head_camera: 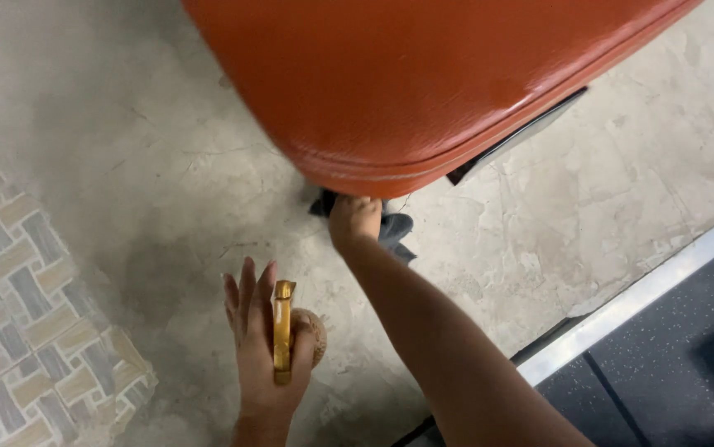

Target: Cleaning and wiping down gym weight machines using a spray bottle and cloth.

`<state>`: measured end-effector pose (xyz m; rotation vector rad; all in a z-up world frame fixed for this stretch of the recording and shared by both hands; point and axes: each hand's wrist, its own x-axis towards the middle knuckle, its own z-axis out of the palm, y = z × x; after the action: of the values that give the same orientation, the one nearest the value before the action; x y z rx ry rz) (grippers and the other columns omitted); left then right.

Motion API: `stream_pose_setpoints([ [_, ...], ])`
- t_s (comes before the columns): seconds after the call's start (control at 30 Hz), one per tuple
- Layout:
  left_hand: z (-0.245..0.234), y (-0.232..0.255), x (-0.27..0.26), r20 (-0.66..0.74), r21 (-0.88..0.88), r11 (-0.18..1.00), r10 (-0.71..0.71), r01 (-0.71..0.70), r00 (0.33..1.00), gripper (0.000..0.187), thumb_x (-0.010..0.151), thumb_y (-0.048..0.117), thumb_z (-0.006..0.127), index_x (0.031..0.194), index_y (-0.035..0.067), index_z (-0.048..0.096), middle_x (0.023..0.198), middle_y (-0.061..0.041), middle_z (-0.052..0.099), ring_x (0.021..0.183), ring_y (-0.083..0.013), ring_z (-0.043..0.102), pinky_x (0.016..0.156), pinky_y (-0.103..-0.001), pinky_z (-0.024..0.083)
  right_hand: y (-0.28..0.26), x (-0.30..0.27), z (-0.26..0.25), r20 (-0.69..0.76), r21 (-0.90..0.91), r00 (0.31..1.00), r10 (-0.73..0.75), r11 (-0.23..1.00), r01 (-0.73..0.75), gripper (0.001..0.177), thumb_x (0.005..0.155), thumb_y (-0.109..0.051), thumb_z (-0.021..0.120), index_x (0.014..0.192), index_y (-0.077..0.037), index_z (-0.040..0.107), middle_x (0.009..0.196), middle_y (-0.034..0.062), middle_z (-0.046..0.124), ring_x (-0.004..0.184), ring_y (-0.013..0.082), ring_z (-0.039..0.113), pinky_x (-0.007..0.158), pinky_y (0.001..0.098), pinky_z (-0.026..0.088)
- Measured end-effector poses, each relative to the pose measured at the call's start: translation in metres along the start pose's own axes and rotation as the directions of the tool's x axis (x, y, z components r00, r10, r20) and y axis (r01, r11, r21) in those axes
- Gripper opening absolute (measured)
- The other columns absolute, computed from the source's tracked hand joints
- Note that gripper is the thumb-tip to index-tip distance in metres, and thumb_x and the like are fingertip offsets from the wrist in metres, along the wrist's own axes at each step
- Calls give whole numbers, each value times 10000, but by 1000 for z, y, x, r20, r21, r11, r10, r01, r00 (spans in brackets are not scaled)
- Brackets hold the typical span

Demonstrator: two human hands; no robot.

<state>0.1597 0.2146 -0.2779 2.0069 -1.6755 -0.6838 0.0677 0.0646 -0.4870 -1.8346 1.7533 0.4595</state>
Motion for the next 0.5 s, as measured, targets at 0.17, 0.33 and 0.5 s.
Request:
stream_pose_setpoints([
  [0.17, -2, -6, -11, 18, 46, 996, -78, 77, 997, 753, 823, 228, 568, 1537, 62, 398, 1634, -288, 281, 1529, -575, 114, 1182, -707, 113, -3, 43, 21, -283, -106, 959, 23, 993, -55, 568, 825, -289, 525, 1345, -88, 632, 1434, 164, 571, 1306, 359, 539, 1031, 520, 421],
  [0.33, -6, -1, -21, 40, 60, 991, -125, 123, 991, 744, 841, 218, 533, 1555, 82, 376, 1644, -280, 279, 1534, -570, 109, 1180, -711, 100, 19, 27, 27, -208, -230, 978, 9, 971, -58, 467, 834, -275, 564, 1253, -106, 683, 1334, 140, 624, 1192, 339, 599, 873, 488, 500],
  [0.5, -21, 32, -21, 92, 18, 991, -133, 132, 987, 762, 825, 197, 584, 1551, 100, 373, 1639, -256, 276, 1527, -566, 84, 1171, -722, 82, 70, -32, 23, 54, -215, 995, 81, 974, -68, 335, 928, -263, 605, 1207, -112, 716, 1259, 132, 676, 1114, 321, 654, 771, 430, 577],
])
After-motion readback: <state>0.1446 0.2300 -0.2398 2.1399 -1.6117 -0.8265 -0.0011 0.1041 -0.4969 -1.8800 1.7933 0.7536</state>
